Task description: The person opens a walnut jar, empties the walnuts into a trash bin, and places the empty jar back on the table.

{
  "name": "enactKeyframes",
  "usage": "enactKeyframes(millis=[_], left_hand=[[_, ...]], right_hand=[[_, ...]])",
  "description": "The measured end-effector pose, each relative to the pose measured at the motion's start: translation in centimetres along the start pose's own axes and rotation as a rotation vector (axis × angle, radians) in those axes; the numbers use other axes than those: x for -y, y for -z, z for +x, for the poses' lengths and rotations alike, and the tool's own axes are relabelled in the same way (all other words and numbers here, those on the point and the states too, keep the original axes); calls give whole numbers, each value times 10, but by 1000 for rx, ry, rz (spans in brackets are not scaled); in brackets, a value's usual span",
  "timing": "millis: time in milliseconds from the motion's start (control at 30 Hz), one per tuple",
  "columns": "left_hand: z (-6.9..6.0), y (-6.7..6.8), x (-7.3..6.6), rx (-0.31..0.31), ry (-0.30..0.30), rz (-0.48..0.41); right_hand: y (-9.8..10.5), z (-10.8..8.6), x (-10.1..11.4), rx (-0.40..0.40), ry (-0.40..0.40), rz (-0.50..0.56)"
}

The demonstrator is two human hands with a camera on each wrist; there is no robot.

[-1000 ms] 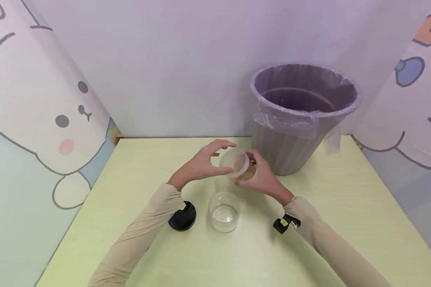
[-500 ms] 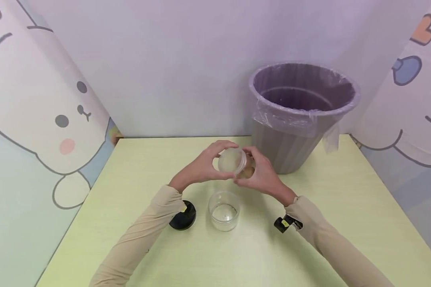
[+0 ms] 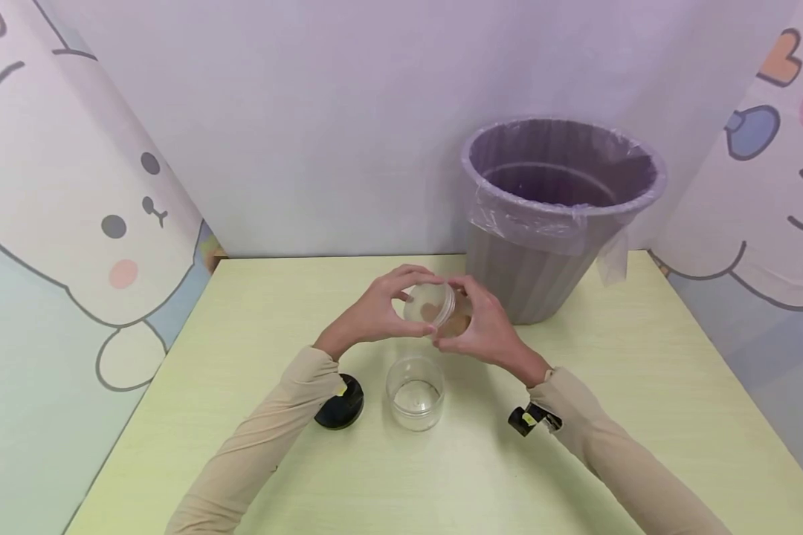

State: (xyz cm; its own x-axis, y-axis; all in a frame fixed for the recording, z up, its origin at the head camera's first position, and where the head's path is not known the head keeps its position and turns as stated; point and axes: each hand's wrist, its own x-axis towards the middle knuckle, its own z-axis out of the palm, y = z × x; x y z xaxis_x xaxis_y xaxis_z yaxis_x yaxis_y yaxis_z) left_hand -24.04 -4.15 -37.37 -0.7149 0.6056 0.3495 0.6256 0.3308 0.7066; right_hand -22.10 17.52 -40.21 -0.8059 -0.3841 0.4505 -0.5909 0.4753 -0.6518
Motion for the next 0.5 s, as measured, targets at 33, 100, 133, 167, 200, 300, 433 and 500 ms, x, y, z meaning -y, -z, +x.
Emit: enactKeyframes(millis=[33, 100, 133, 167, 200, 300, 433, 500], left_hand=[[0, 0, 0, -3, 5, -1], [-1, 0, -1, -17, 28, -4], [-2, 0, -1, -29, 47, -2], [-2, 0, -2, -44, 69, 4], [-3, 0, -2, -57, 97, 11], [-4, -1, -4, -83, 204, 22], [-3, 0, -6, -58, 292, 21], [-2, 1, -7, -34, 291, 33]], right_hand=[[-1, 0, 0, -11, 5, -7], [-3, 0, 0, -37, 18, -36], [-4, 0, 1, -51, 25, -56], [-5, 0, 1, -65, 33, -78], [-6, 0, 2, -78, 44, -104], [-8, 1, 4, -99, 63, -171], [-6, 1, 6, -92, 61, -199], [-4, 1, 5, -79, 48, -194]])
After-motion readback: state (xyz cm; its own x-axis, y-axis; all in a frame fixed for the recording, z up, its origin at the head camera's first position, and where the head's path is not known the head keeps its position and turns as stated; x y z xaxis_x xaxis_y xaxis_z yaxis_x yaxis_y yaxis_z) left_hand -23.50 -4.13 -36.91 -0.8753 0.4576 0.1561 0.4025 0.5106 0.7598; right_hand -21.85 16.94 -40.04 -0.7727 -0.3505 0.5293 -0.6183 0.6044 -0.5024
